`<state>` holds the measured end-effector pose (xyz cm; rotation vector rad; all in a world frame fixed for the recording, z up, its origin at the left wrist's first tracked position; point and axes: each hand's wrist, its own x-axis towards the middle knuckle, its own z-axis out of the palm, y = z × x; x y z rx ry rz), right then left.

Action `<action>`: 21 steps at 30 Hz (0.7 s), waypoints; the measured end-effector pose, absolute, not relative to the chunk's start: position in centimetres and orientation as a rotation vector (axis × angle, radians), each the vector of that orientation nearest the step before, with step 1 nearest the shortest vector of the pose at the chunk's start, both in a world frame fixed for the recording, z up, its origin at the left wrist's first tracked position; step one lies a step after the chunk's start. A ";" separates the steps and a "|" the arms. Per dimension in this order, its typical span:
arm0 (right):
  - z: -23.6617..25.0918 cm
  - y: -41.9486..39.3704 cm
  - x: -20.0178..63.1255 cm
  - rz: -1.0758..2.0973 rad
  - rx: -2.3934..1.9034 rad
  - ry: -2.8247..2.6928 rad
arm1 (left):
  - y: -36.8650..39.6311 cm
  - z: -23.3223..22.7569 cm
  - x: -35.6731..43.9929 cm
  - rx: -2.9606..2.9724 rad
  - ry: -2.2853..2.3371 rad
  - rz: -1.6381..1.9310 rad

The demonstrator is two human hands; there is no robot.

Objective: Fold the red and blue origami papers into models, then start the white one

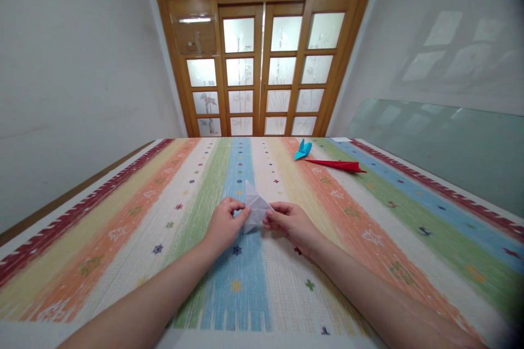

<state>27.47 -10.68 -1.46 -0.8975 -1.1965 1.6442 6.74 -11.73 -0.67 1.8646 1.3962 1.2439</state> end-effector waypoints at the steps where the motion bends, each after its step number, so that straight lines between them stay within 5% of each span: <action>1: -1.5 -10.6 27.5 1.633 -0.898 -1.195 | -11.8 -0.5 6.7 1.877 1.412 1.241; 21: -0.2 -11.2 27.3 1.748 -0.756 -1.019 | -14.0 0.4 7.9 1.858 1.076 1.148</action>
